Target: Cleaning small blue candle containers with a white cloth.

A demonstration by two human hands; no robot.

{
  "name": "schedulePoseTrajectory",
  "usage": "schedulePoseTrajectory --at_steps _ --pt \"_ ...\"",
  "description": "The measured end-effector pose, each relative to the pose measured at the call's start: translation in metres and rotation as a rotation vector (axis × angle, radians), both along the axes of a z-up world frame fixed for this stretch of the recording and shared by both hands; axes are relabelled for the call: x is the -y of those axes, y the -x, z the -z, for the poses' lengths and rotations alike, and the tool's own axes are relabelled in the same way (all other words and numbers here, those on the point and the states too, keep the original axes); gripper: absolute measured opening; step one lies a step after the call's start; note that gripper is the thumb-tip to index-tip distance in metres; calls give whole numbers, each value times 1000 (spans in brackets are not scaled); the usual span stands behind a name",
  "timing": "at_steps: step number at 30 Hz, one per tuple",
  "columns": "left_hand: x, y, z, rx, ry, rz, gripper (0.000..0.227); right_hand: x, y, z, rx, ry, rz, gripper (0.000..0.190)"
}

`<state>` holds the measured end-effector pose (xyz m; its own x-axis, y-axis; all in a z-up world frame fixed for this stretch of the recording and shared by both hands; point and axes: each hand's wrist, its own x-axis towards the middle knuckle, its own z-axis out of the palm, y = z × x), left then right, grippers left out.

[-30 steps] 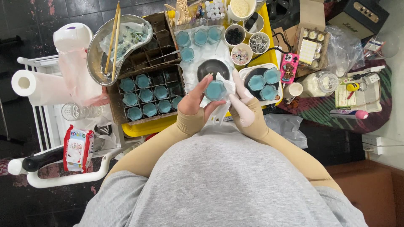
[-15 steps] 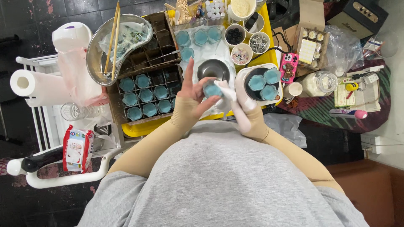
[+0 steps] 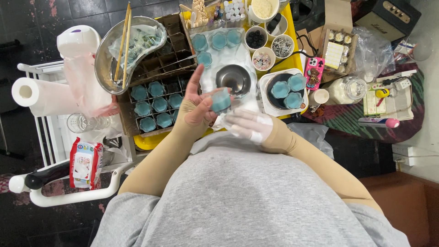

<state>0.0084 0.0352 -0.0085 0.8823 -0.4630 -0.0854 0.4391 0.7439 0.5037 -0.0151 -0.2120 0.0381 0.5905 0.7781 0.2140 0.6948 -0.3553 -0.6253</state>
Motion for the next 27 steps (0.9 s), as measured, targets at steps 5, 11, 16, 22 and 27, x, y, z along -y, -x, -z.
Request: schedulePoseTrajectory --at_steps 5,11,16,22,27 --pt "-4 -5 -23 162 -190 -43 104 13 15 19 -240 -343 430 44" --pt "0 5 -7 587 -618 -88 111 22 13 31 -905 -642 652 51" --pt "5 8 -16 834 -947 -65 109 13 10 5 -962 -587 410 61" --pt "8 7 -20 816 -1006 -7 111 9 6 0 -484 -225 449 68" --pt "12 10 -33 906 -1112 -142 105 9 17 16 -785 -344 402 71"
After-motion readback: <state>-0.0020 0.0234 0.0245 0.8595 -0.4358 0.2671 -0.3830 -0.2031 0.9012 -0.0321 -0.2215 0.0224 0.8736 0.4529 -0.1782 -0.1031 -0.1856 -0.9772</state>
